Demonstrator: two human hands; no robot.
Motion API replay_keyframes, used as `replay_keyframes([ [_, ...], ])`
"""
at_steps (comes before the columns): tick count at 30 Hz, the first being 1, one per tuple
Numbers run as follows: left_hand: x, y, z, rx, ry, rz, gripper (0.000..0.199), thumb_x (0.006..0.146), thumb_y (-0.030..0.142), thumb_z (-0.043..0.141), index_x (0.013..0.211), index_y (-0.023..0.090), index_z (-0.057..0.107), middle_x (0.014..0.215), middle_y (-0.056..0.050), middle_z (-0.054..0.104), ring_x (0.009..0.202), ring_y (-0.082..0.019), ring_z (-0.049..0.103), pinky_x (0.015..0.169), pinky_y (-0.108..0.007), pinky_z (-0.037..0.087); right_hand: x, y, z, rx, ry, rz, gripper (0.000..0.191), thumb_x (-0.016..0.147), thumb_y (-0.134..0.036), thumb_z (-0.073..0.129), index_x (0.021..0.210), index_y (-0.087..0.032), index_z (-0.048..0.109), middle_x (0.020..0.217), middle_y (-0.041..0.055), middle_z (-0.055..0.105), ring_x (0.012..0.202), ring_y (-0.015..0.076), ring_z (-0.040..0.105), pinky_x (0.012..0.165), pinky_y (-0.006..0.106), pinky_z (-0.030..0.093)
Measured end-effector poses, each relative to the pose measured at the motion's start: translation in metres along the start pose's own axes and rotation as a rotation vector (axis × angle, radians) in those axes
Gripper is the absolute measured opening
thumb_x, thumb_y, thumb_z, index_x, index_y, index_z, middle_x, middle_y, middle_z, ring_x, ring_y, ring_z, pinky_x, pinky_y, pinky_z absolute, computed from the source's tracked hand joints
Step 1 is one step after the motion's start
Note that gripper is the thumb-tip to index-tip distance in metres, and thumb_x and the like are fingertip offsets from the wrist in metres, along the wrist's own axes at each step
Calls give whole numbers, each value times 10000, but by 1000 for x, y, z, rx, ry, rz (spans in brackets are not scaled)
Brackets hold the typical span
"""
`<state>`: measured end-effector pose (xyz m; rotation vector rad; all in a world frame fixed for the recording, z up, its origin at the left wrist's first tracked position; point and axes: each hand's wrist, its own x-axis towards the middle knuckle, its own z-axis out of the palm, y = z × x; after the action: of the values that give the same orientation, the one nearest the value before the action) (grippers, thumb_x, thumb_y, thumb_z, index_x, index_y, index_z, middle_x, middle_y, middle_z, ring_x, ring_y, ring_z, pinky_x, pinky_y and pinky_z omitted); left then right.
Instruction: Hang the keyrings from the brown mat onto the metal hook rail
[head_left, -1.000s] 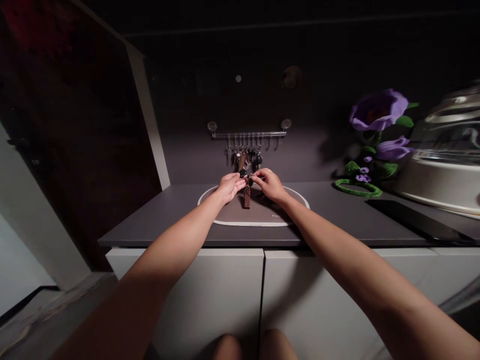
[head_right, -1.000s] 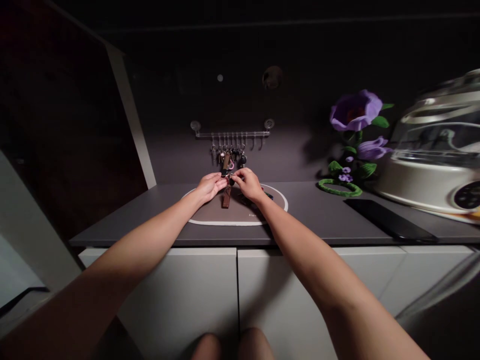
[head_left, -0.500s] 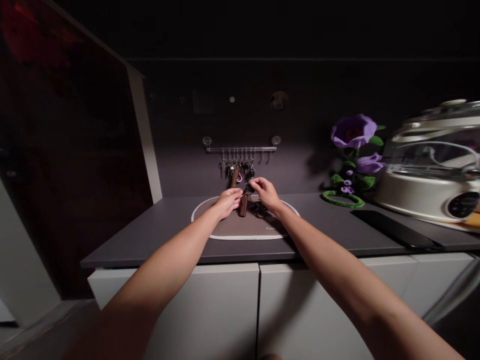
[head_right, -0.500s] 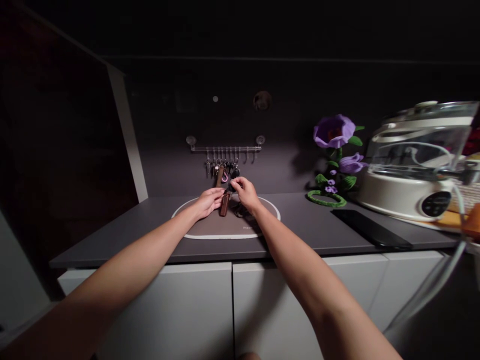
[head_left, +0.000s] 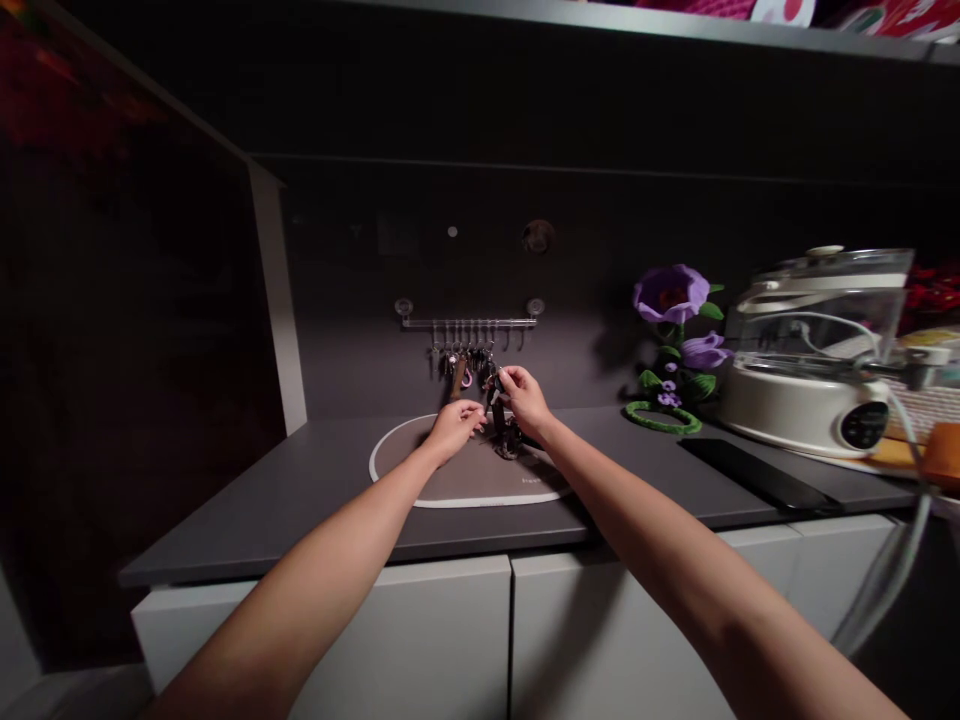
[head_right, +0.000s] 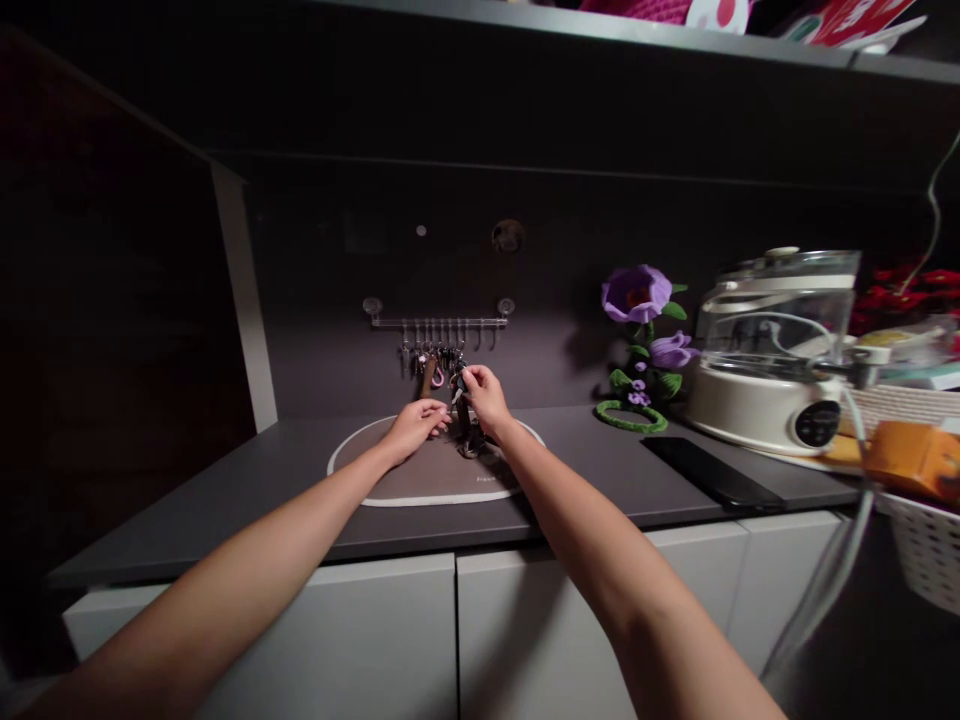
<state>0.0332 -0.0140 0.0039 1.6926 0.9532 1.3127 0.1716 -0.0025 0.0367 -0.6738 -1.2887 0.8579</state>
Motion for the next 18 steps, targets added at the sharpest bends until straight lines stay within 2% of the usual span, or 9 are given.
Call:
replay_keyframes([
  [4, 5, -9, -3, 220, 59, 154, 179, 793, 245, 467, 820, 122, 593, 740, -60, 644, 602, -99, 546, 551, -205, 414, 12, -5, 0, 59, 17, 13, 329, 645, -451, 631, 807, -200, 493, 718, -36, 527, 607, 86, 539, 496, 183, 388],
  [7, 7, -13, -5, 348, 82, 210, 212, 796, 276, 440, 785, 136, 599, 715, -47, 642, 599, -109, 546, 572, -219, 414, 27, -9, 0, 73, 50, 2, 312, 649, -436, 632, 804, -201, 496, 691, -41, 528, 569, 81, 534, 484, 187, 394],
  [11, 6, -14, -5, 434, 83, 218, 217, 795, 267, 424, 763, 140, 597, 703, -42, 640, 591, -112, 548, 590, -225, 409, 51, -12, -1, 82, 97, -16, 277, 675, -408, 617, 813, -199, 499, 651, -43, 532, 545, 81, 529, 461, 180, 380],
  [18, 5, -15, -5, 398, 79, 175, 203, 790, 266, 428, 753, 147, 588, 689, -35, 630, 560, -109, 532, 562, -218, 393, 85, -14, -1, 51, 160, 23, 221, 733, -375, 588, 822, -199, 486, 600, -42, 535, 496, 95, 529, 445, 200, 394],
])
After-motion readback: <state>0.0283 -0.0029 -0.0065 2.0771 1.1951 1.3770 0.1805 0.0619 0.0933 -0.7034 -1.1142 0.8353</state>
